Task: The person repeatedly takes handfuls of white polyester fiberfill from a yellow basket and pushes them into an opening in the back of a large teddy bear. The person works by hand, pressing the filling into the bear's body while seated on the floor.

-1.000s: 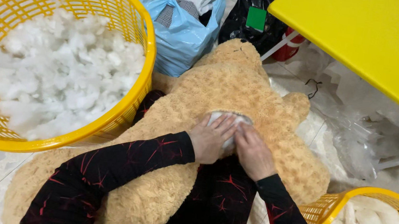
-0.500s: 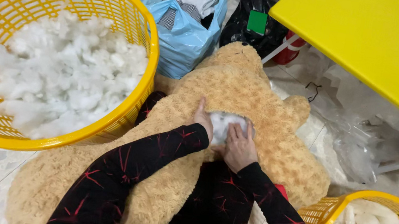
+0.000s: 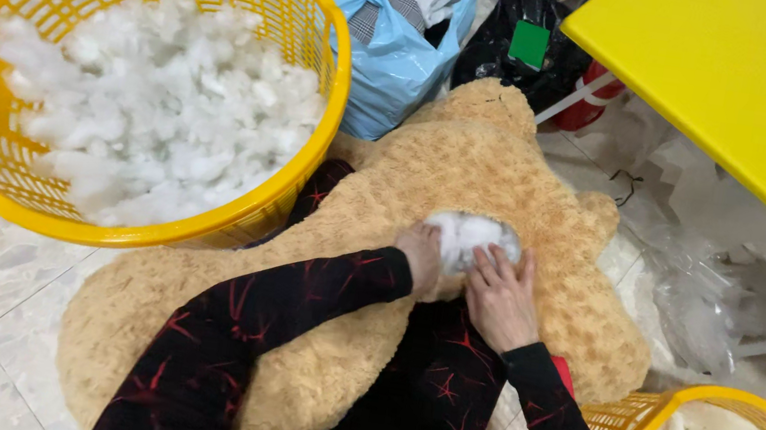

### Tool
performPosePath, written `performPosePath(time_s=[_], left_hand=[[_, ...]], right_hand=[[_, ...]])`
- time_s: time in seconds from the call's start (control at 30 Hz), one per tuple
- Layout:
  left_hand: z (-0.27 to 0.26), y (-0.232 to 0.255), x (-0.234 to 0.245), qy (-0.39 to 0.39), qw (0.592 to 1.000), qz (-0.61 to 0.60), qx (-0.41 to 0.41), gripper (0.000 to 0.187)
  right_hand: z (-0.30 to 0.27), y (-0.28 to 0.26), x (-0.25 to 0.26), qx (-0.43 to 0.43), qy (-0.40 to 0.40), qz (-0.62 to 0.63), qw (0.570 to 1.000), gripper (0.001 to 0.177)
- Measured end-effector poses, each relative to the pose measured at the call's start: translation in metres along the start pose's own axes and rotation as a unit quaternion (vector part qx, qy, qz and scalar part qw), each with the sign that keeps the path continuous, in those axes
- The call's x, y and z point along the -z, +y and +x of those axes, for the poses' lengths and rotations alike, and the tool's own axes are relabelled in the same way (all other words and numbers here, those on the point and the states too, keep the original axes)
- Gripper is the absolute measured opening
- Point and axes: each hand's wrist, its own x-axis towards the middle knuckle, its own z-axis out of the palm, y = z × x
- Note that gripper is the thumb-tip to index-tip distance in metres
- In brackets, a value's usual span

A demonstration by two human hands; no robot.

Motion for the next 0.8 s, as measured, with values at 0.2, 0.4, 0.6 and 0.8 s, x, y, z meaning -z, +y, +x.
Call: performPosePath(time_s=[0.2,0.4,0.6,0.8], left_hand=[[0.027,0.002,0.042,-0.107,0.980,-0.127,-0.113,0.055],[0.049,-0.020,0.126,0.041,0.972,-0.189,-0.135,0.041],[0.048,-0.103,0.122,0.133,0.967,-0.218,-0.005,0.022],[-0.047,-0.295,0.025,0.159,0.929,-0.135,0.306,0.018]], right_hand=[[-0.011,0.005,0.009,-0.022,0.159,0.050,0.986,0.028],[0.018,-0.003,0.017,-0.094,0.264,0.123,0.952,0.046],[0.088,-0.032,0.017,-0.101,0.297,0.236,0.920,0.058],[0.186,-0.095,0.009,0.056,0.208,0.264,0.940,0.053]])
